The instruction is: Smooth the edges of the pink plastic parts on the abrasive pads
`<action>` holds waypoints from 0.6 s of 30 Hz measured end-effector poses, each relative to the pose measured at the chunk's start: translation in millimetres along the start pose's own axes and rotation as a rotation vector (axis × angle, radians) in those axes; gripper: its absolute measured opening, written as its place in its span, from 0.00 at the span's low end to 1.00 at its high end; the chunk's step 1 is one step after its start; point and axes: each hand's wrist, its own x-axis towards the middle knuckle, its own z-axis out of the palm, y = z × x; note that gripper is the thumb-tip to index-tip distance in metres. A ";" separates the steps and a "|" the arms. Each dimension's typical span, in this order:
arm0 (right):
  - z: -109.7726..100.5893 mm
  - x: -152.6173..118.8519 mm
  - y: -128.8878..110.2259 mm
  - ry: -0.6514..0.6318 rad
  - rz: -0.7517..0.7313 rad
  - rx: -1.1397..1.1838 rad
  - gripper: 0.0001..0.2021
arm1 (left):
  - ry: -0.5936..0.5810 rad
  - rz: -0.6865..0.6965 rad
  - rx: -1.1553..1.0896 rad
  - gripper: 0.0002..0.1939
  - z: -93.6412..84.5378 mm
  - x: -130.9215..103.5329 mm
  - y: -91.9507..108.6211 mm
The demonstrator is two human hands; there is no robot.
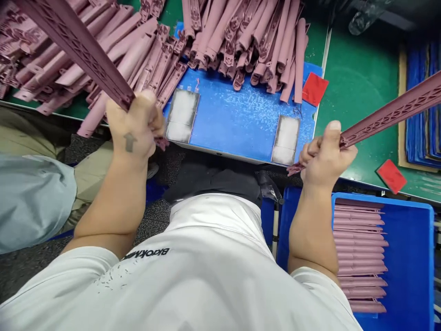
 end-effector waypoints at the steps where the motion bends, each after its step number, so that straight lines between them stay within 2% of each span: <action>1: -8.6 -11.2 -3.6 -0.036 0.100 -0.030 0.41 | -0.044 -0.070 0.000 0.44 -7.3 -11.8 3.4; 4: -35.1 -47.0 -5.9 -0.151 0.435 -0.086 0.34 | -0.109 -0.321 -0.075 0.34 -25.8 -48.2 9.0; 6: -47.6 -63.4 -3.4 -0.202 0.555 -0.068 0.29 | -0.140 -0.455 -0.120 0.26 -31.8 -65.7 11.0; 7: -51.3 -67.4 -2.9 -0.206 0.566 -0.047 0.31 | -0.153 -0.484 -0.121 0.27 -32.8 -71.0 12.7; 9: -53.9 -67.2 -5.5 -0.212 0.540 0.010 0.35 | -0.142 -0.452 -0.097 0.37 -31.8 -74.9 18.3; 11: -52.2 -59.9 -13.2 -0.229 0.492 0.114 0.32 | -0.089 -0.385 -0.100 0.43 -28.6 -72.2 27.1; 13: -49.1 -50.7 -23.1 -0.235 0.416 0.239 0.29 | -0.042 -0.373 -0.160 0.36 -24.4 -66.4 37.7; 15: -46.3 -42.8 -30.4 -0.208 0.319 0.270 0.29 | -0.066 -0.441 -0.271 0.23 -19.7 -59.6 47.4; 16: -45.5 -39.3 -31.7 -0.190 0.267 0.228 0.29 | -0.080 -0.474 -0.344 0.18 -17.5 -56.2 51.2; 18: -44.9 -31.4 -28.5 -0.141 0.134 0.052 0.26 | -0.081 -0.499 -0.489 0.15 -14.8 -49.5 55.3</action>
